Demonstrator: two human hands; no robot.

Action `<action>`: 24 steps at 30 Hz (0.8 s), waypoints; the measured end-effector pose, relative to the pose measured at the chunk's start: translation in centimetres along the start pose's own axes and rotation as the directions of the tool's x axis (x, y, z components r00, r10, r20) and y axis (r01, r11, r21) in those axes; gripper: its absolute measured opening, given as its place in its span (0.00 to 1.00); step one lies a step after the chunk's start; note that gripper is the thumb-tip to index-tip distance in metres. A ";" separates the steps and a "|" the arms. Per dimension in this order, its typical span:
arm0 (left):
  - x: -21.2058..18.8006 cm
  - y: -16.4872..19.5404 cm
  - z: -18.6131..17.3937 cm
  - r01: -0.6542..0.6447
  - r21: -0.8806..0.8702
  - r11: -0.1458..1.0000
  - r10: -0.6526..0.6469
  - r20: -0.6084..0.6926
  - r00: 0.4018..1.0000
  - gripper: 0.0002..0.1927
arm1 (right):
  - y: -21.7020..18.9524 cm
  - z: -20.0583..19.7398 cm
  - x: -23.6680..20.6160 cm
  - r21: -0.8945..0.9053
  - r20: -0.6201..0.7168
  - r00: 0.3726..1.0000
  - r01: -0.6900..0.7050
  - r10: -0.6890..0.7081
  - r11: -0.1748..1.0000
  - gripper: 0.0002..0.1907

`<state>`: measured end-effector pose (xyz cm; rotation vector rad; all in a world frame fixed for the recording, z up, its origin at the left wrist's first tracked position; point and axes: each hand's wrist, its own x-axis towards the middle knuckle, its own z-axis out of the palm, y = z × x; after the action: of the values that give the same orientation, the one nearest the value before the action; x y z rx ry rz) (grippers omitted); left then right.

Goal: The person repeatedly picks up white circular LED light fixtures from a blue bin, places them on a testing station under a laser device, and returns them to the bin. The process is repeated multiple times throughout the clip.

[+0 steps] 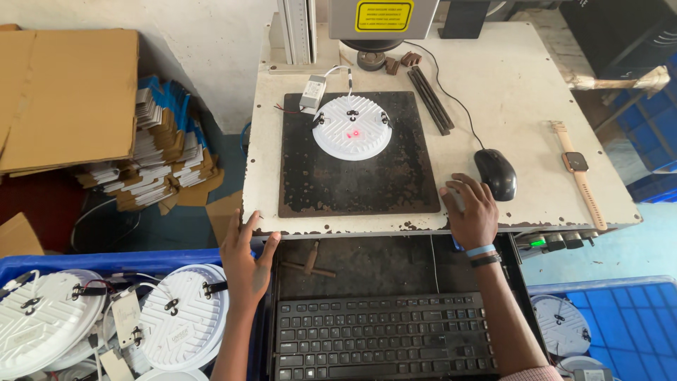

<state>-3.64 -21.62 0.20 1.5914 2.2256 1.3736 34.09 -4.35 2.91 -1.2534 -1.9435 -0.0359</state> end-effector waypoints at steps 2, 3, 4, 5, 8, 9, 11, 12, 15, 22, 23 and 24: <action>0.0 0.1 -0.1 -0.023 -0.014 1.000 0.022 -0.024 0.999 0.30 | 0.0 0.0 0.0 0.002 -0.003 1.000 0.000 0.000 1.000 0.10; 0.1 0.3 -0.2 -0.034 -0.022 0.999 0.034 -0.035 0.999 0.30 | -0.1 0.0 0.1 0.002 -0.004 1.000 0.000 0.000 1.000 0.10; 0.3 0.7 0.0 -0.050 -0.011 0.999 0.049 -0.075 0.996 0.28 | -0.2 0.0 0.2 -0.007 -0.007 1.000 0.001 -0.001 1.000 0.10; 0.8 1.3 0.4 -0.066 0.003 0.998 0.066 -0.115 0.991 0.26 | -0.3 0.0 0.2 -0.014 -0.012 1.000 0.002 -0.002 1.000 0.11; 3.5 4.3 2.8 -0.153 0.107 0.982 0.165 -0.120 0.979 0.22 | -0.5 -0.1 0.4 -0.020 0.005 1.000 -0.004 0.004 1.000 0.11; 5.2 5.5 4.3 -0.242 0.058 0.969 0.245 -0.050 0.968 0.23 | -0.5 -0.1 0.4 -0.022 0.017 1.000 -0.006 0.006 1.000 0.11; 8.7 8.0 8.0 -0.416 0.103 0.903 0.408 0.096 0.908 0.27 | -0.5 -0.2 0.5 -0.021 0.035 0.999 -0.007 0.008 1.000 0.11; 10.4 9.2 9.9 -0.508 0.196 0.839 0.477 0.183 0.859 0.29 | -0.4 -0.2 0.6 -0.021 0.043 0.999 -0.005 0.005 1.000 0.11; 12.9 11.2 14.0 -0.563 0.335 0.755 0.484 0.294 0.824 0.40 | -0.3 -0.2 0.7 -0.035 0.048 0.999 -0.012 0.014 0.999 0.12; 6.5 12.6 11.8 -0.596 0.507 0.622 0.309 0.541 0.782 0.60 | 0.5 0.5 0.2 -0.021 0.041 0.999 -0.016 0.017 1.000 0.12; 5.0 12.8 10.8 -0.617 0.529 0.583 0.291 0.574 0.766 0.62 | 0.9 0.7 0.0 -0.020 0.043 0.999 -0.013 0.014 1.000 0.12; 3.6 12.8 9.7 -0.657 0.575 0.488 0.383 0.535 0.753 0.50 | 1.4 1.0 -0.1 -0.017 0.042 0.999 -0.003 0.004 1.000 0.11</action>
<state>8.95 -12.09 4.74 2.7079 2.2519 0.0396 34.57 -3.33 1.65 -1.2779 -1.9813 -0.0242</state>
